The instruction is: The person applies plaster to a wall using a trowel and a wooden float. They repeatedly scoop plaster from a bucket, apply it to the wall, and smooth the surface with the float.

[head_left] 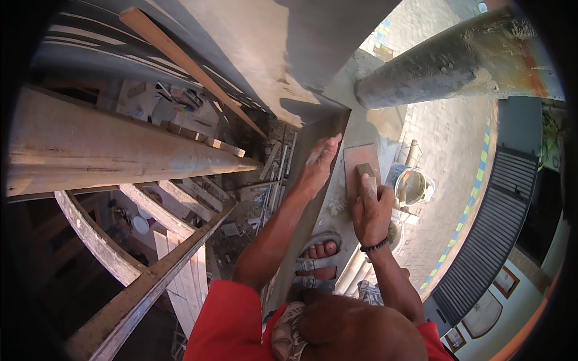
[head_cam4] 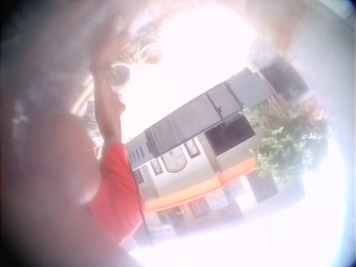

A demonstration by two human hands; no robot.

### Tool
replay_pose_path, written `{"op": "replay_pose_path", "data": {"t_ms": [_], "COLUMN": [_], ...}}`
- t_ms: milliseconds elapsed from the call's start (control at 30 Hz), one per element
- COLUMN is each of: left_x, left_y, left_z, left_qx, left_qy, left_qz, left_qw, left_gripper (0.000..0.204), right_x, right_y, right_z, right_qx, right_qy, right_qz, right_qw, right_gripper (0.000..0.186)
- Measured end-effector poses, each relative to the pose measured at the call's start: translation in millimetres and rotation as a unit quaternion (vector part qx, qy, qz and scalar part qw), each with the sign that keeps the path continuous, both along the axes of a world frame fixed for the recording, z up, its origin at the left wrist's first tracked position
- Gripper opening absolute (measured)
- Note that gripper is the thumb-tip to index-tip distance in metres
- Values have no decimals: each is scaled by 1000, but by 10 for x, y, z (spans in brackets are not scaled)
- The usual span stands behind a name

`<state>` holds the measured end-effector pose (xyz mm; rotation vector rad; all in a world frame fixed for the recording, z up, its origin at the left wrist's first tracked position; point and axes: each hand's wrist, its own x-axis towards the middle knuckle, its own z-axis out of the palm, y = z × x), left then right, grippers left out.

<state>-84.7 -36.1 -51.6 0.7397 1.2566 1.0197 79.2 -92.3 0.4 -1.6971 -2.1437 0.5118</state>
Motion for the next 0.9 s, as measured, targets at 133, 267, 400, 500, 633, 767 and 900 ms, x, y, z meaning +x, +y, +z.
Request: {"op": "replay_pose_path", "data": {"t_ms": [133,267,400,500,633,767,900], "left_x": [-13,-3,-40,-45,-48,-23,-3], "left_y": [16,13,14,10,25,22,8], "left_z": [44,-11,32,-6,-21,-29,-75], "left_qx": [-9,-14,-9,-9,-29,-11,-3], "left_qy": [-10,-25,-10,-15,-25,-17,12], "left_qz": [3,6,-9,-16,-50,-13,-10], "left_qw": [1000,1000,1000,1000,998,1000,1000], "left_gripper": [64,64,66,67,77,65,64], "right_x": [63,-109,-20,71,-54,-7,216], "right_y": [-54,265,49,-60,274,56,-113], "right_z": [159,56,30,151,76,26,209], "right_qx": [-36,5,-12,-43,9,-29,-54], "right_qy": [6,31,-4,14,9,24,36], "right_qz": [-3,-19,6,7,-32,11,-4], "right_qw": [999,999,1000,999,999,999,998], "right_gripper": [58,56,57,58,59,60,58]}}
